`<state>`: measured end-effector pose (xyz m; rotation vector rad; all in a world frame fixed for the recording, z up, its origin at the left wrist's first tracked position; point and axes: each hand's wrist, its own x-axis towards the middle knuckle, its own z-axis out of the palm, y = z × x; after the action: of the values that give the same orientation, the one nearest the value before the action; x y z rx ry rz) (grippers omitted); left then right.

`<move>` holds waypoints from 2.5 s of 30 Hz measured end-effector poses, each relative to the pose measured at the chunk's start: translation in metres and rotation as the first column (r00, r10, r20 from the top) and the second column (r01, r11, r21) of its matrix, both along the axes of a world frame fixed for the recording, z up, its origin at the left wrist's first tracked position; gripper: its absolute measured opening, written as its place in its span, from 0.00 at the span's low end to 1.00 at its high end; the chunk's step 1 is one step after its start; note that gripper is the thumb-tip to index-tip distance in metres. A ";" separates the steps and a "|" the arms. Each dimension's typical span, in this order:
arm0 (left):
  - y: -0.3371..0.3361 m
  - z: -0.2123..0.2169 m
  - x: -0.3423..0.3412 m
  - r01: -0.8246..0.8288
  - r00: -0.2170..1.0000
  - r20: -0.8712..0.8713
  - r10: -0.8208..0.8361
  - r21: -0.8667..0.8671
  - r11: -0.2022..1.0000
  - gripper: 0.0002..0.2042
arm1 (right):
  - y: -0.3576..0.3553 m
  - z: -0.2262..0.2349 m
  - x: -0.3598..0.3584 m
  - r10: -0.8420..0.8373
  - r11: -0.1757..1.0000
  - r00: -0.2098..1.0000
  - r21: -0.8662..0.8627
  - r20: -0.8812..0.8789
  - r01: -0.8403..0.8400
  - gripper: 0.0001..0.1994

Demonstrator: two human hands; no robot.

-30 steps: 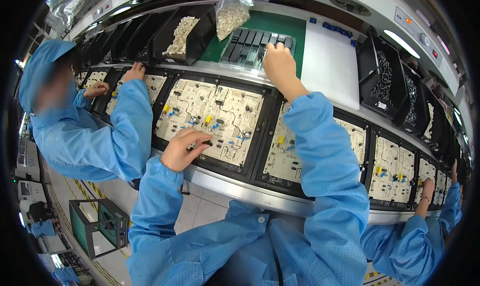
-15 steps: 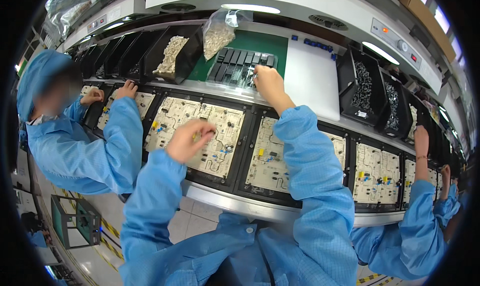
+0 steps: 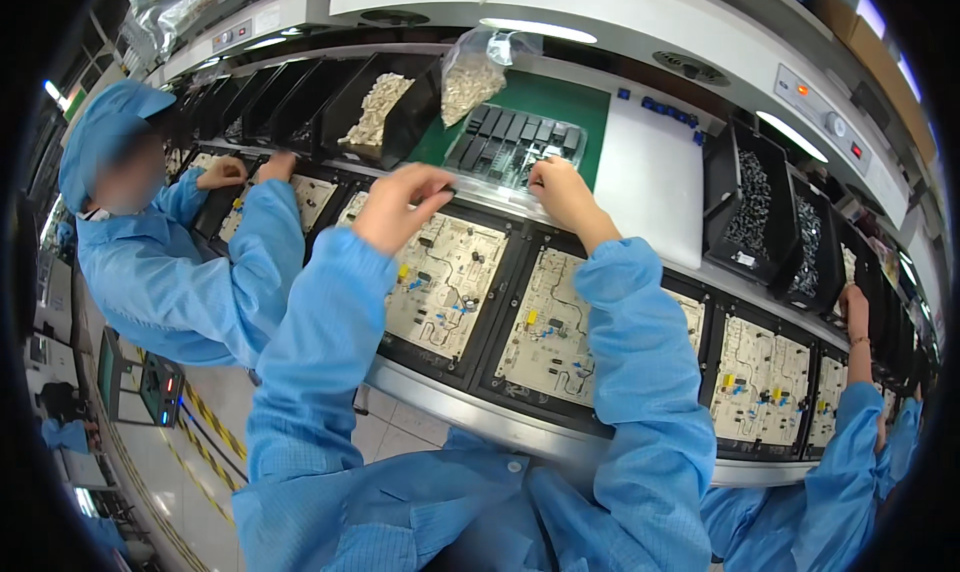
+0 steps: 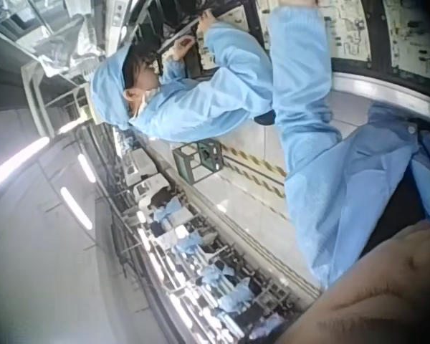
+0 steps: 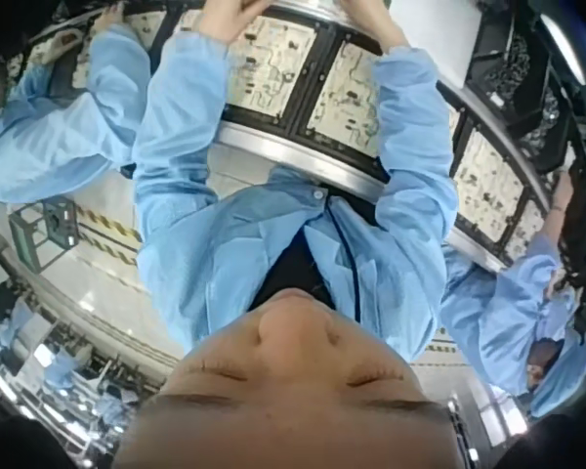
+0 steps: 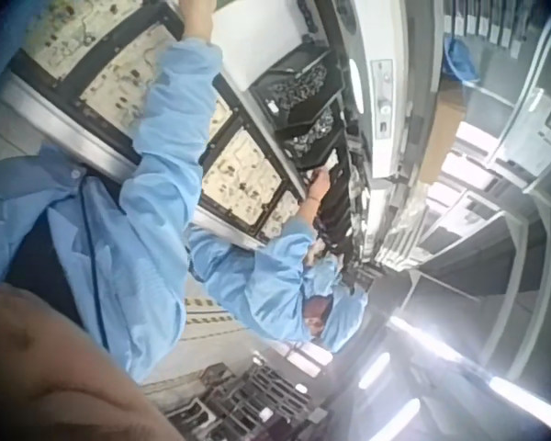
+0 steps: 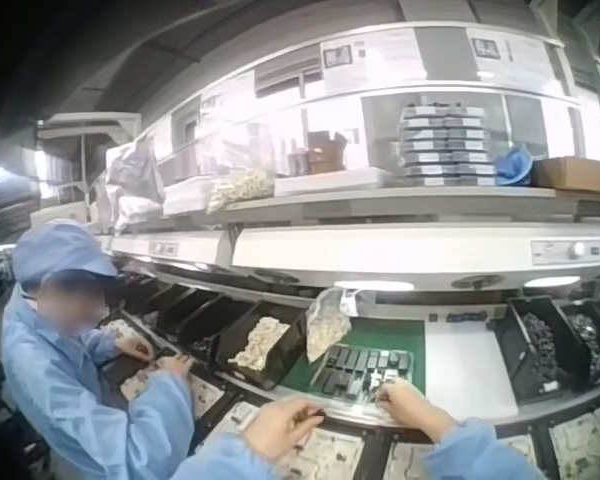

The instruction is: Manually placing electronic components onto circuit boards on a factory assembly line.

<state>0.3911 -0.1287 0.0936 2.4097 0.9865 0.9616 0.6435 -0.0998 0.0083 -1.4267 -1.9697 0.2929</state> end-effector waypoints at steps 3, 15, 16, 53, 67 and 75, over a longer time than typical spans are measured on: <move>-0.057 -0.015 -0.047 -0.134 0.981 0.138 0.135 -0.021 0.991 0.08 | 0.002 -0.003 0.008 0.059 0.997 0.998 0.054 0.015 -0.060 0.06; -0.194 -0.073 -0.120 -0.445 0.844 0.192 0.500 -0.269 0.854 0.07 | -0.013 0.039 -0.022 0.074 0.997 0.997 -0.013 0.009 -0.074 0.06; -0.189 -0.074 -0.120 -0.450 0.836 0.202 0.510 -0.279 0.848 0.07 | -0.025 0.046 -0.034 0.037 0.998 0.996 -0.037 -0.085 -0.041 0.06; 0.078 -0.054 0.065 0.095 0.905 -0.422 -0.057 0.070 0.993 0.08 | -0.173 0.013 -0.142 0.120 0.965 0.973 -0.207 -0.197 -0.160 0.09; 0.108 -0.057 0.075 0.084 0.891 -0.439 -0.115 -0.089 0.993 0.09 | -0.165 -0.004 -0.159 -0.047 0.994 0.999 -0.103 -0.007 0.046 0.07; 0.109 -0.046 0.099 0.094 0.864 -0.501 -0.042 0.079 0.993 0.11 | -0.162 -0.008 -0.163 -0.074 0.993 0.997 -0.098 -0.033 0.070 0.06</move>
<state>0.4900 -0.0195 0.0477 2.8320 1.0230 0.3622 0.4803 -0.2617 0.0004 -1.5391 -1.8926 0.3836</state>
